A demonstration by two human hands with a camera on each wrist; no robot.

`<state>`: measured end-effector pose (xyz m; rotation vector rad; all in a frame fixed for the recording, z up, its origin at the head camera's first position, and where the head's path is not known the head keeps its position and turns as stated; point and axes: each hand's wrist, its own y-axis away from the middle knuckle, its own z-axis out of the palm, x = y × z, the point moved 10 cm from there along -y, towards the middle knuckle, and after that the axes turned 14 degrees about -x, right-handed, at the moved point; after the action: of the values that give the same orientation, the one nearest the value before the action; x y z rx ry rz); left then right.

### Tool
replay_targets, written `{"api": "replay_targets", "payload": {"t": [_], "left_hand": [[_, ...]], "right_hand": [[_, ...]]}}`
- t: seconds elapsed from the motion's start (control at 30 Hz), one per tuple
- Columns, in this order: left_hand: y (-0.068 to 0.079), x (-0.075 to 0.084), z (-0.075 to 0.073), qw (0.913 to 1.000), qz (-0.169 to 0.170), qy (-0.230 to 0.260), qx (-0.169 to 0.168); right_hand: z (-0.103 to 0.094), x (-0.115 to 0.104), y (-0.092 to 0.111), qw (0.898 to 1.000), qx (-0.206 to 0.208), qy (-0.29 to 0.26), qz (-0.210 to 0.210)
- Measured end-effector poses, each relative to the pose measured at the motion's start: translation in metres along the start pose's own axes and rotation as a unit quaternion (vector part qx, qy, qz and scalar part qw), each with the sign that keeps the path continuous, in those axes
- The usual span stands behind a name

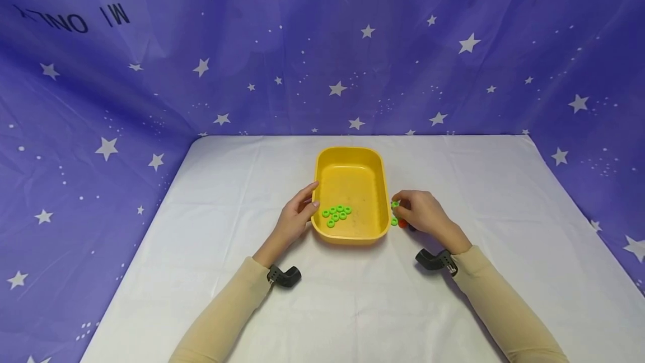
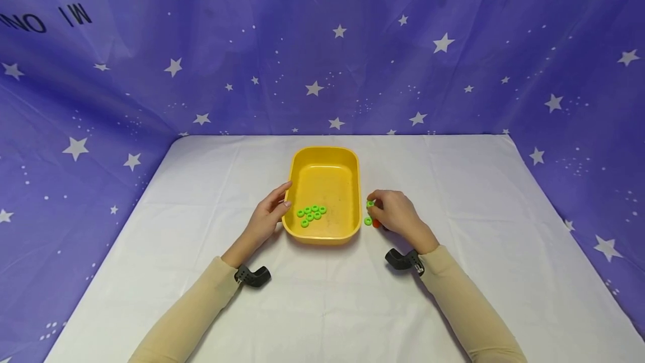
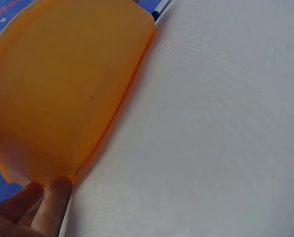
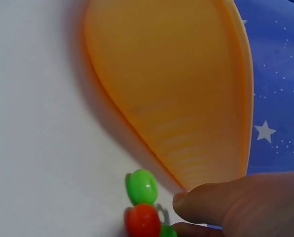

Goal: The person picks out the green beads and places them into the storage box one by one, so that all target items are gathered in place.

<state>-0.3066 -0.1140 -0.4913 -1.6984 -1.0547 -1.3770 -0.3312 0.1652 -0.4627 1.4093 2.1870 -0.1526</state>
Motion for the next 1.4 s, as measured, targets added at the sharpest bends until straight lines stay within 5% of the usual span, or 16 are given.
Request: {"api": "replay_targets", "payload": {"t": [0.33,0.77,1.4], "left_hand": [[-0.002,0.0,0.002,1.0,-0.007,0.002,-0.001],[0.0,-0.002,-0.001,0.9998,-0.016,0.0,0.007],[0.001,0.001,0.0,1.0,-0.006,0.006,0.0]], "right_hand": [[-0.018,-0.009,0.003,1.0,0.024,0.01,0.003],[-0.044,-0.05,-0.001,0.998,0.059,0.008,-0.03],[-0.025,-0.108,-0.026,0.995,0.028,-0.014,-0.091]]}}
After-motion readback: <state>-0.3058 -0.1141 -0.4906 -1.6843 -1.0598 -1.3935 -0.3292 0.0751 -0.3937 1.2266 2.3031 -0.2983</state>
